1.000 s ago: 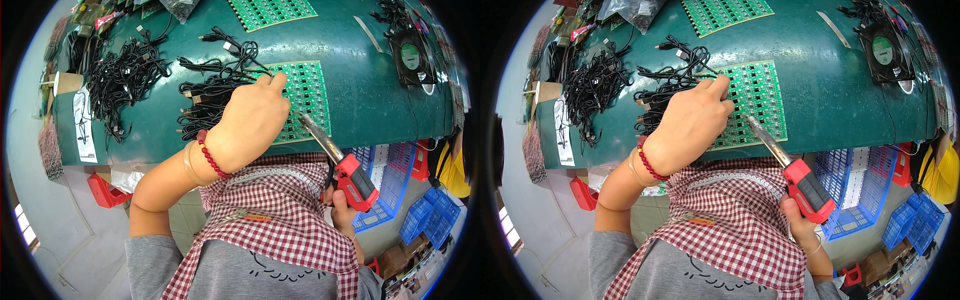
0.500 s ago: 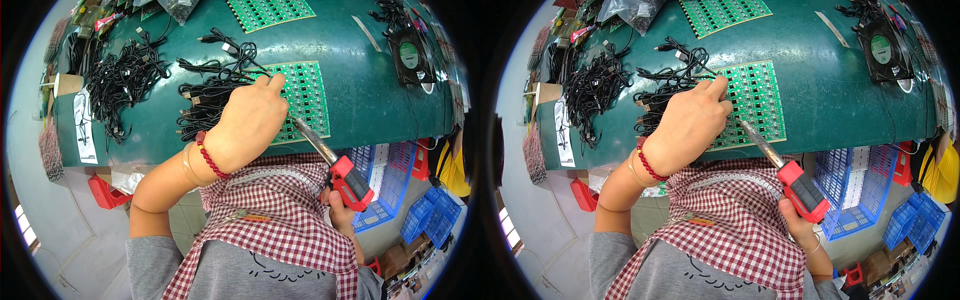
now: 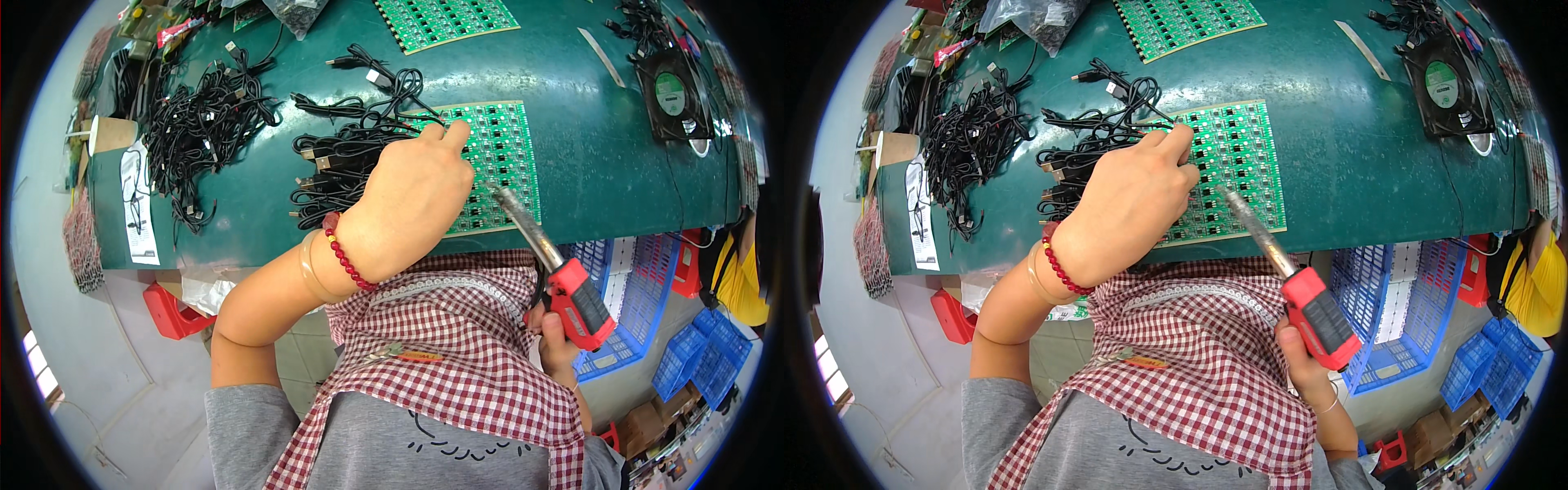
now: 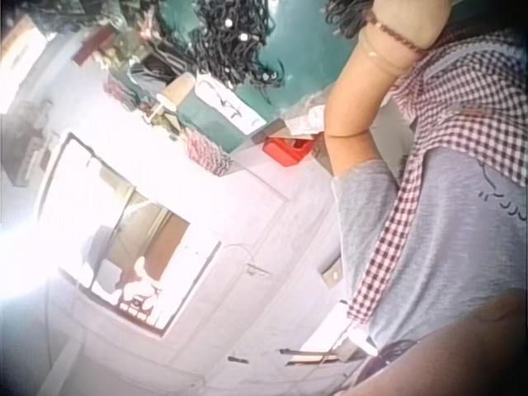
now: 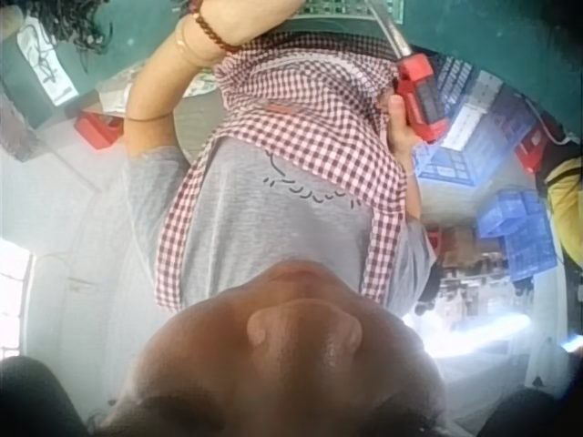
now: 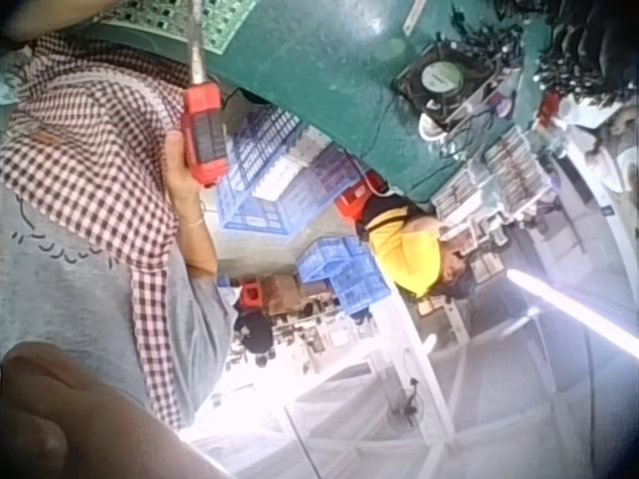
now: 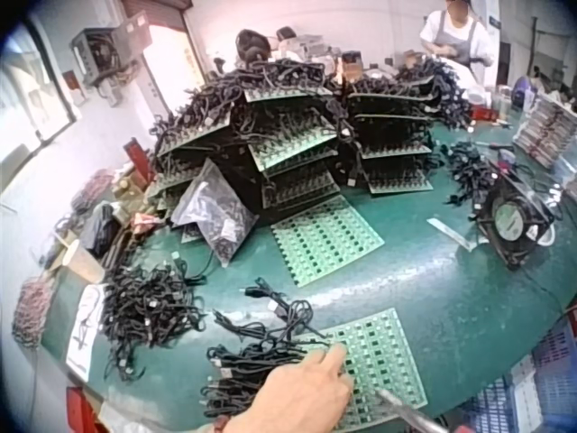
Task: The person attaches wires to LED boards using a soldering iron.
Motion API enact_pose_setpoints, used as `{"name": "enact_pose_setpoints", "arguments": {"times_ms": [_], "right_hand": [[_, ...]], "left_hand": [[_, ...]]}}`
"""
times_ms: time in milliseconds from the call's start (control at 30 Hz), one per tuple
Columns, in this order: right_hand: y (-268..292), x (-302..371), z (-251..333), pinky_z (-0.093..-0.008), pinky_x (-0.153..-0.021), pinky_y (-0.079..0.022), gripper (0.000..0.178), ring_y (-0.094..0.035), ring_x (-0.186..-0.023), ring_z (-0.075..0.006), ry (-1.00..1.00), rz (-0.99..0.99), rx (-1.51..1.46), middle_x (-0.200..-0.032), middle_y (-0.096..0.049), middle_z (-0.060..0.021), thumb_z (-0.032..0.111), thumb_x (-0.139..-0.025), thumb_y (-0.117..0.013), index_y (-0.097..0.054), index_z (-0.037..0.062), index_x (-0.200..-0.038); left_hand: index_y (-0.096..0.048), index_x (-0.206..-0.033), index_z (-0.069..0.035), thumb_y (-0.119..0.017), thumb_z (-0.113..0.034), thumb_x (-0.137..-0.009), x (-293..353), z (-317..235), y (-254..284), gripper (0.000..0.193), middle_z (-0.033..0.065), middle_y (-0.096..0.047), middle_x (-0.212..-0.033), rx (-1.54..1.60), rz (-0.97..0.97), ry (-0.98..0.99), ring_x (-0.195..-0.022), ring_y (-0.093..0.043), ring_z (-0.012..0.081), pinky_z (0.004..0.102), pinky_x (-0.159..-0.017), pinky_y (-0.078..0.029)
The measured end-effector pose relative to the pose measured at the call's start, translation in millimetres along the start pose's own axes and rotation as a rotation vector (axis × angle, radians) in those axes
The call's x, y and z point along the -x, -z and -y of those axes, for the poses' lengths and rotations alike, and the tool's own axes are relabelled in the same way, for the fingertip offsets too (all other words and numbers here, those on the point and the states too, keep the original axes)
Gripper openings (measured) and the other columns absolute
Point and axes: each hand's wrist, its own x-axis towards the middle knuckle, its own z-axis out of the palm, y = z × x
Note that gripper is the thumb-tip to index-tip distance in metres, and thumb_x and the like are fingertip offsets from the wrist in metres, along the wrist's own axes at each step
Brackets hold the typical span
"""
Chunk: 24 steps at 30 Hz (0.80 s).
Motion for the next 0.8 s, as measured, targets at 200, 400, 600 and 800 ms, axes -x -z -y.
{"name": "enact_pose_setpoints", "arguments": {"times_ms": [200, 400, 600, 800], "right_hand": [[-7.4, -17.5, 13.5, -0.0277, -0.056, -0.041, 0.038, -0.046, -0.058, -0.0128, 0.092, -0.055, -0.167, -0.069, -0.052, -0.0068, 0.023, -0.093, -0.055, -0.045, -0.0036, -0.118], [-9.4, -27.4, 18.1, -0.0284, -0.052, -0.04, 0.037, -0.044, -0.055, -0.013, 0.164, -0.128, -0.311, -0.065, -0.047, -0.0055, 0.023, -0.094, -0.052, -0.044, -0.0003, -0.12], [-5.7, -46.2, 25.6, -0.0259, -0.049, -0.038, 0.035, -0.041, -0.051, -0.0117, 0.27, -0.174, -0.297, -0.064, -0.046, -0.0057, 0.024, -0.096, -0.048, -0.043, -0.0008, -0.119], [-4.5, -50.7, 33.3, -0.0242, -0.05, -0.039, 0.032, -0.042, -0.055, -0.0096, 0.325, -0.124, -0.293, -0.067, -0.047, -0.0045, 0.024, -0.099, -0.045, -0.042, -0.0007, -0.119]], "left_hand": [[-0.062, -0.068, -0.004, -0.061, -0.008, -0.071, 0.5, 1.8, -0.6, 0.006, 0.0102, -0.053, -0.088, -0.001, 0.0, -0.002, -0.082, -0.057, 0.0233, 0.0342, -0.064, -0.052], [-0.063, -0.079, -0.006, -0.061, -0.012, -0.07, 7.0, -3.8, -1.0, 0.01, 0.0056, -0.052, -0.089, -0.089, -0.035, -0.05, -0.09, -0.054, 0.0205, 0.0314, -0.074, -0.047], [-0.056, -0.082, -0.011, -0.064, -0.015, -0.07, 16.2, 27.3, 7.2, 0.015, 0.0033, -0.059, -0.102, -0.055, -0.576, -0.273, -0.091, -0.055, 0.0199, 0.0366, -0.083, -0.044], [-0.059, -0.09, -0.009, -0.065, -0.007, -0.075, 64.5, 170.3, 31.6, 0.016, 0.0069, -0.058, -0.09, -0.411, -0.097, 0.494, -0.096, -0.056, 0.0281, 0.0427, -0.077, -0.045]]}}
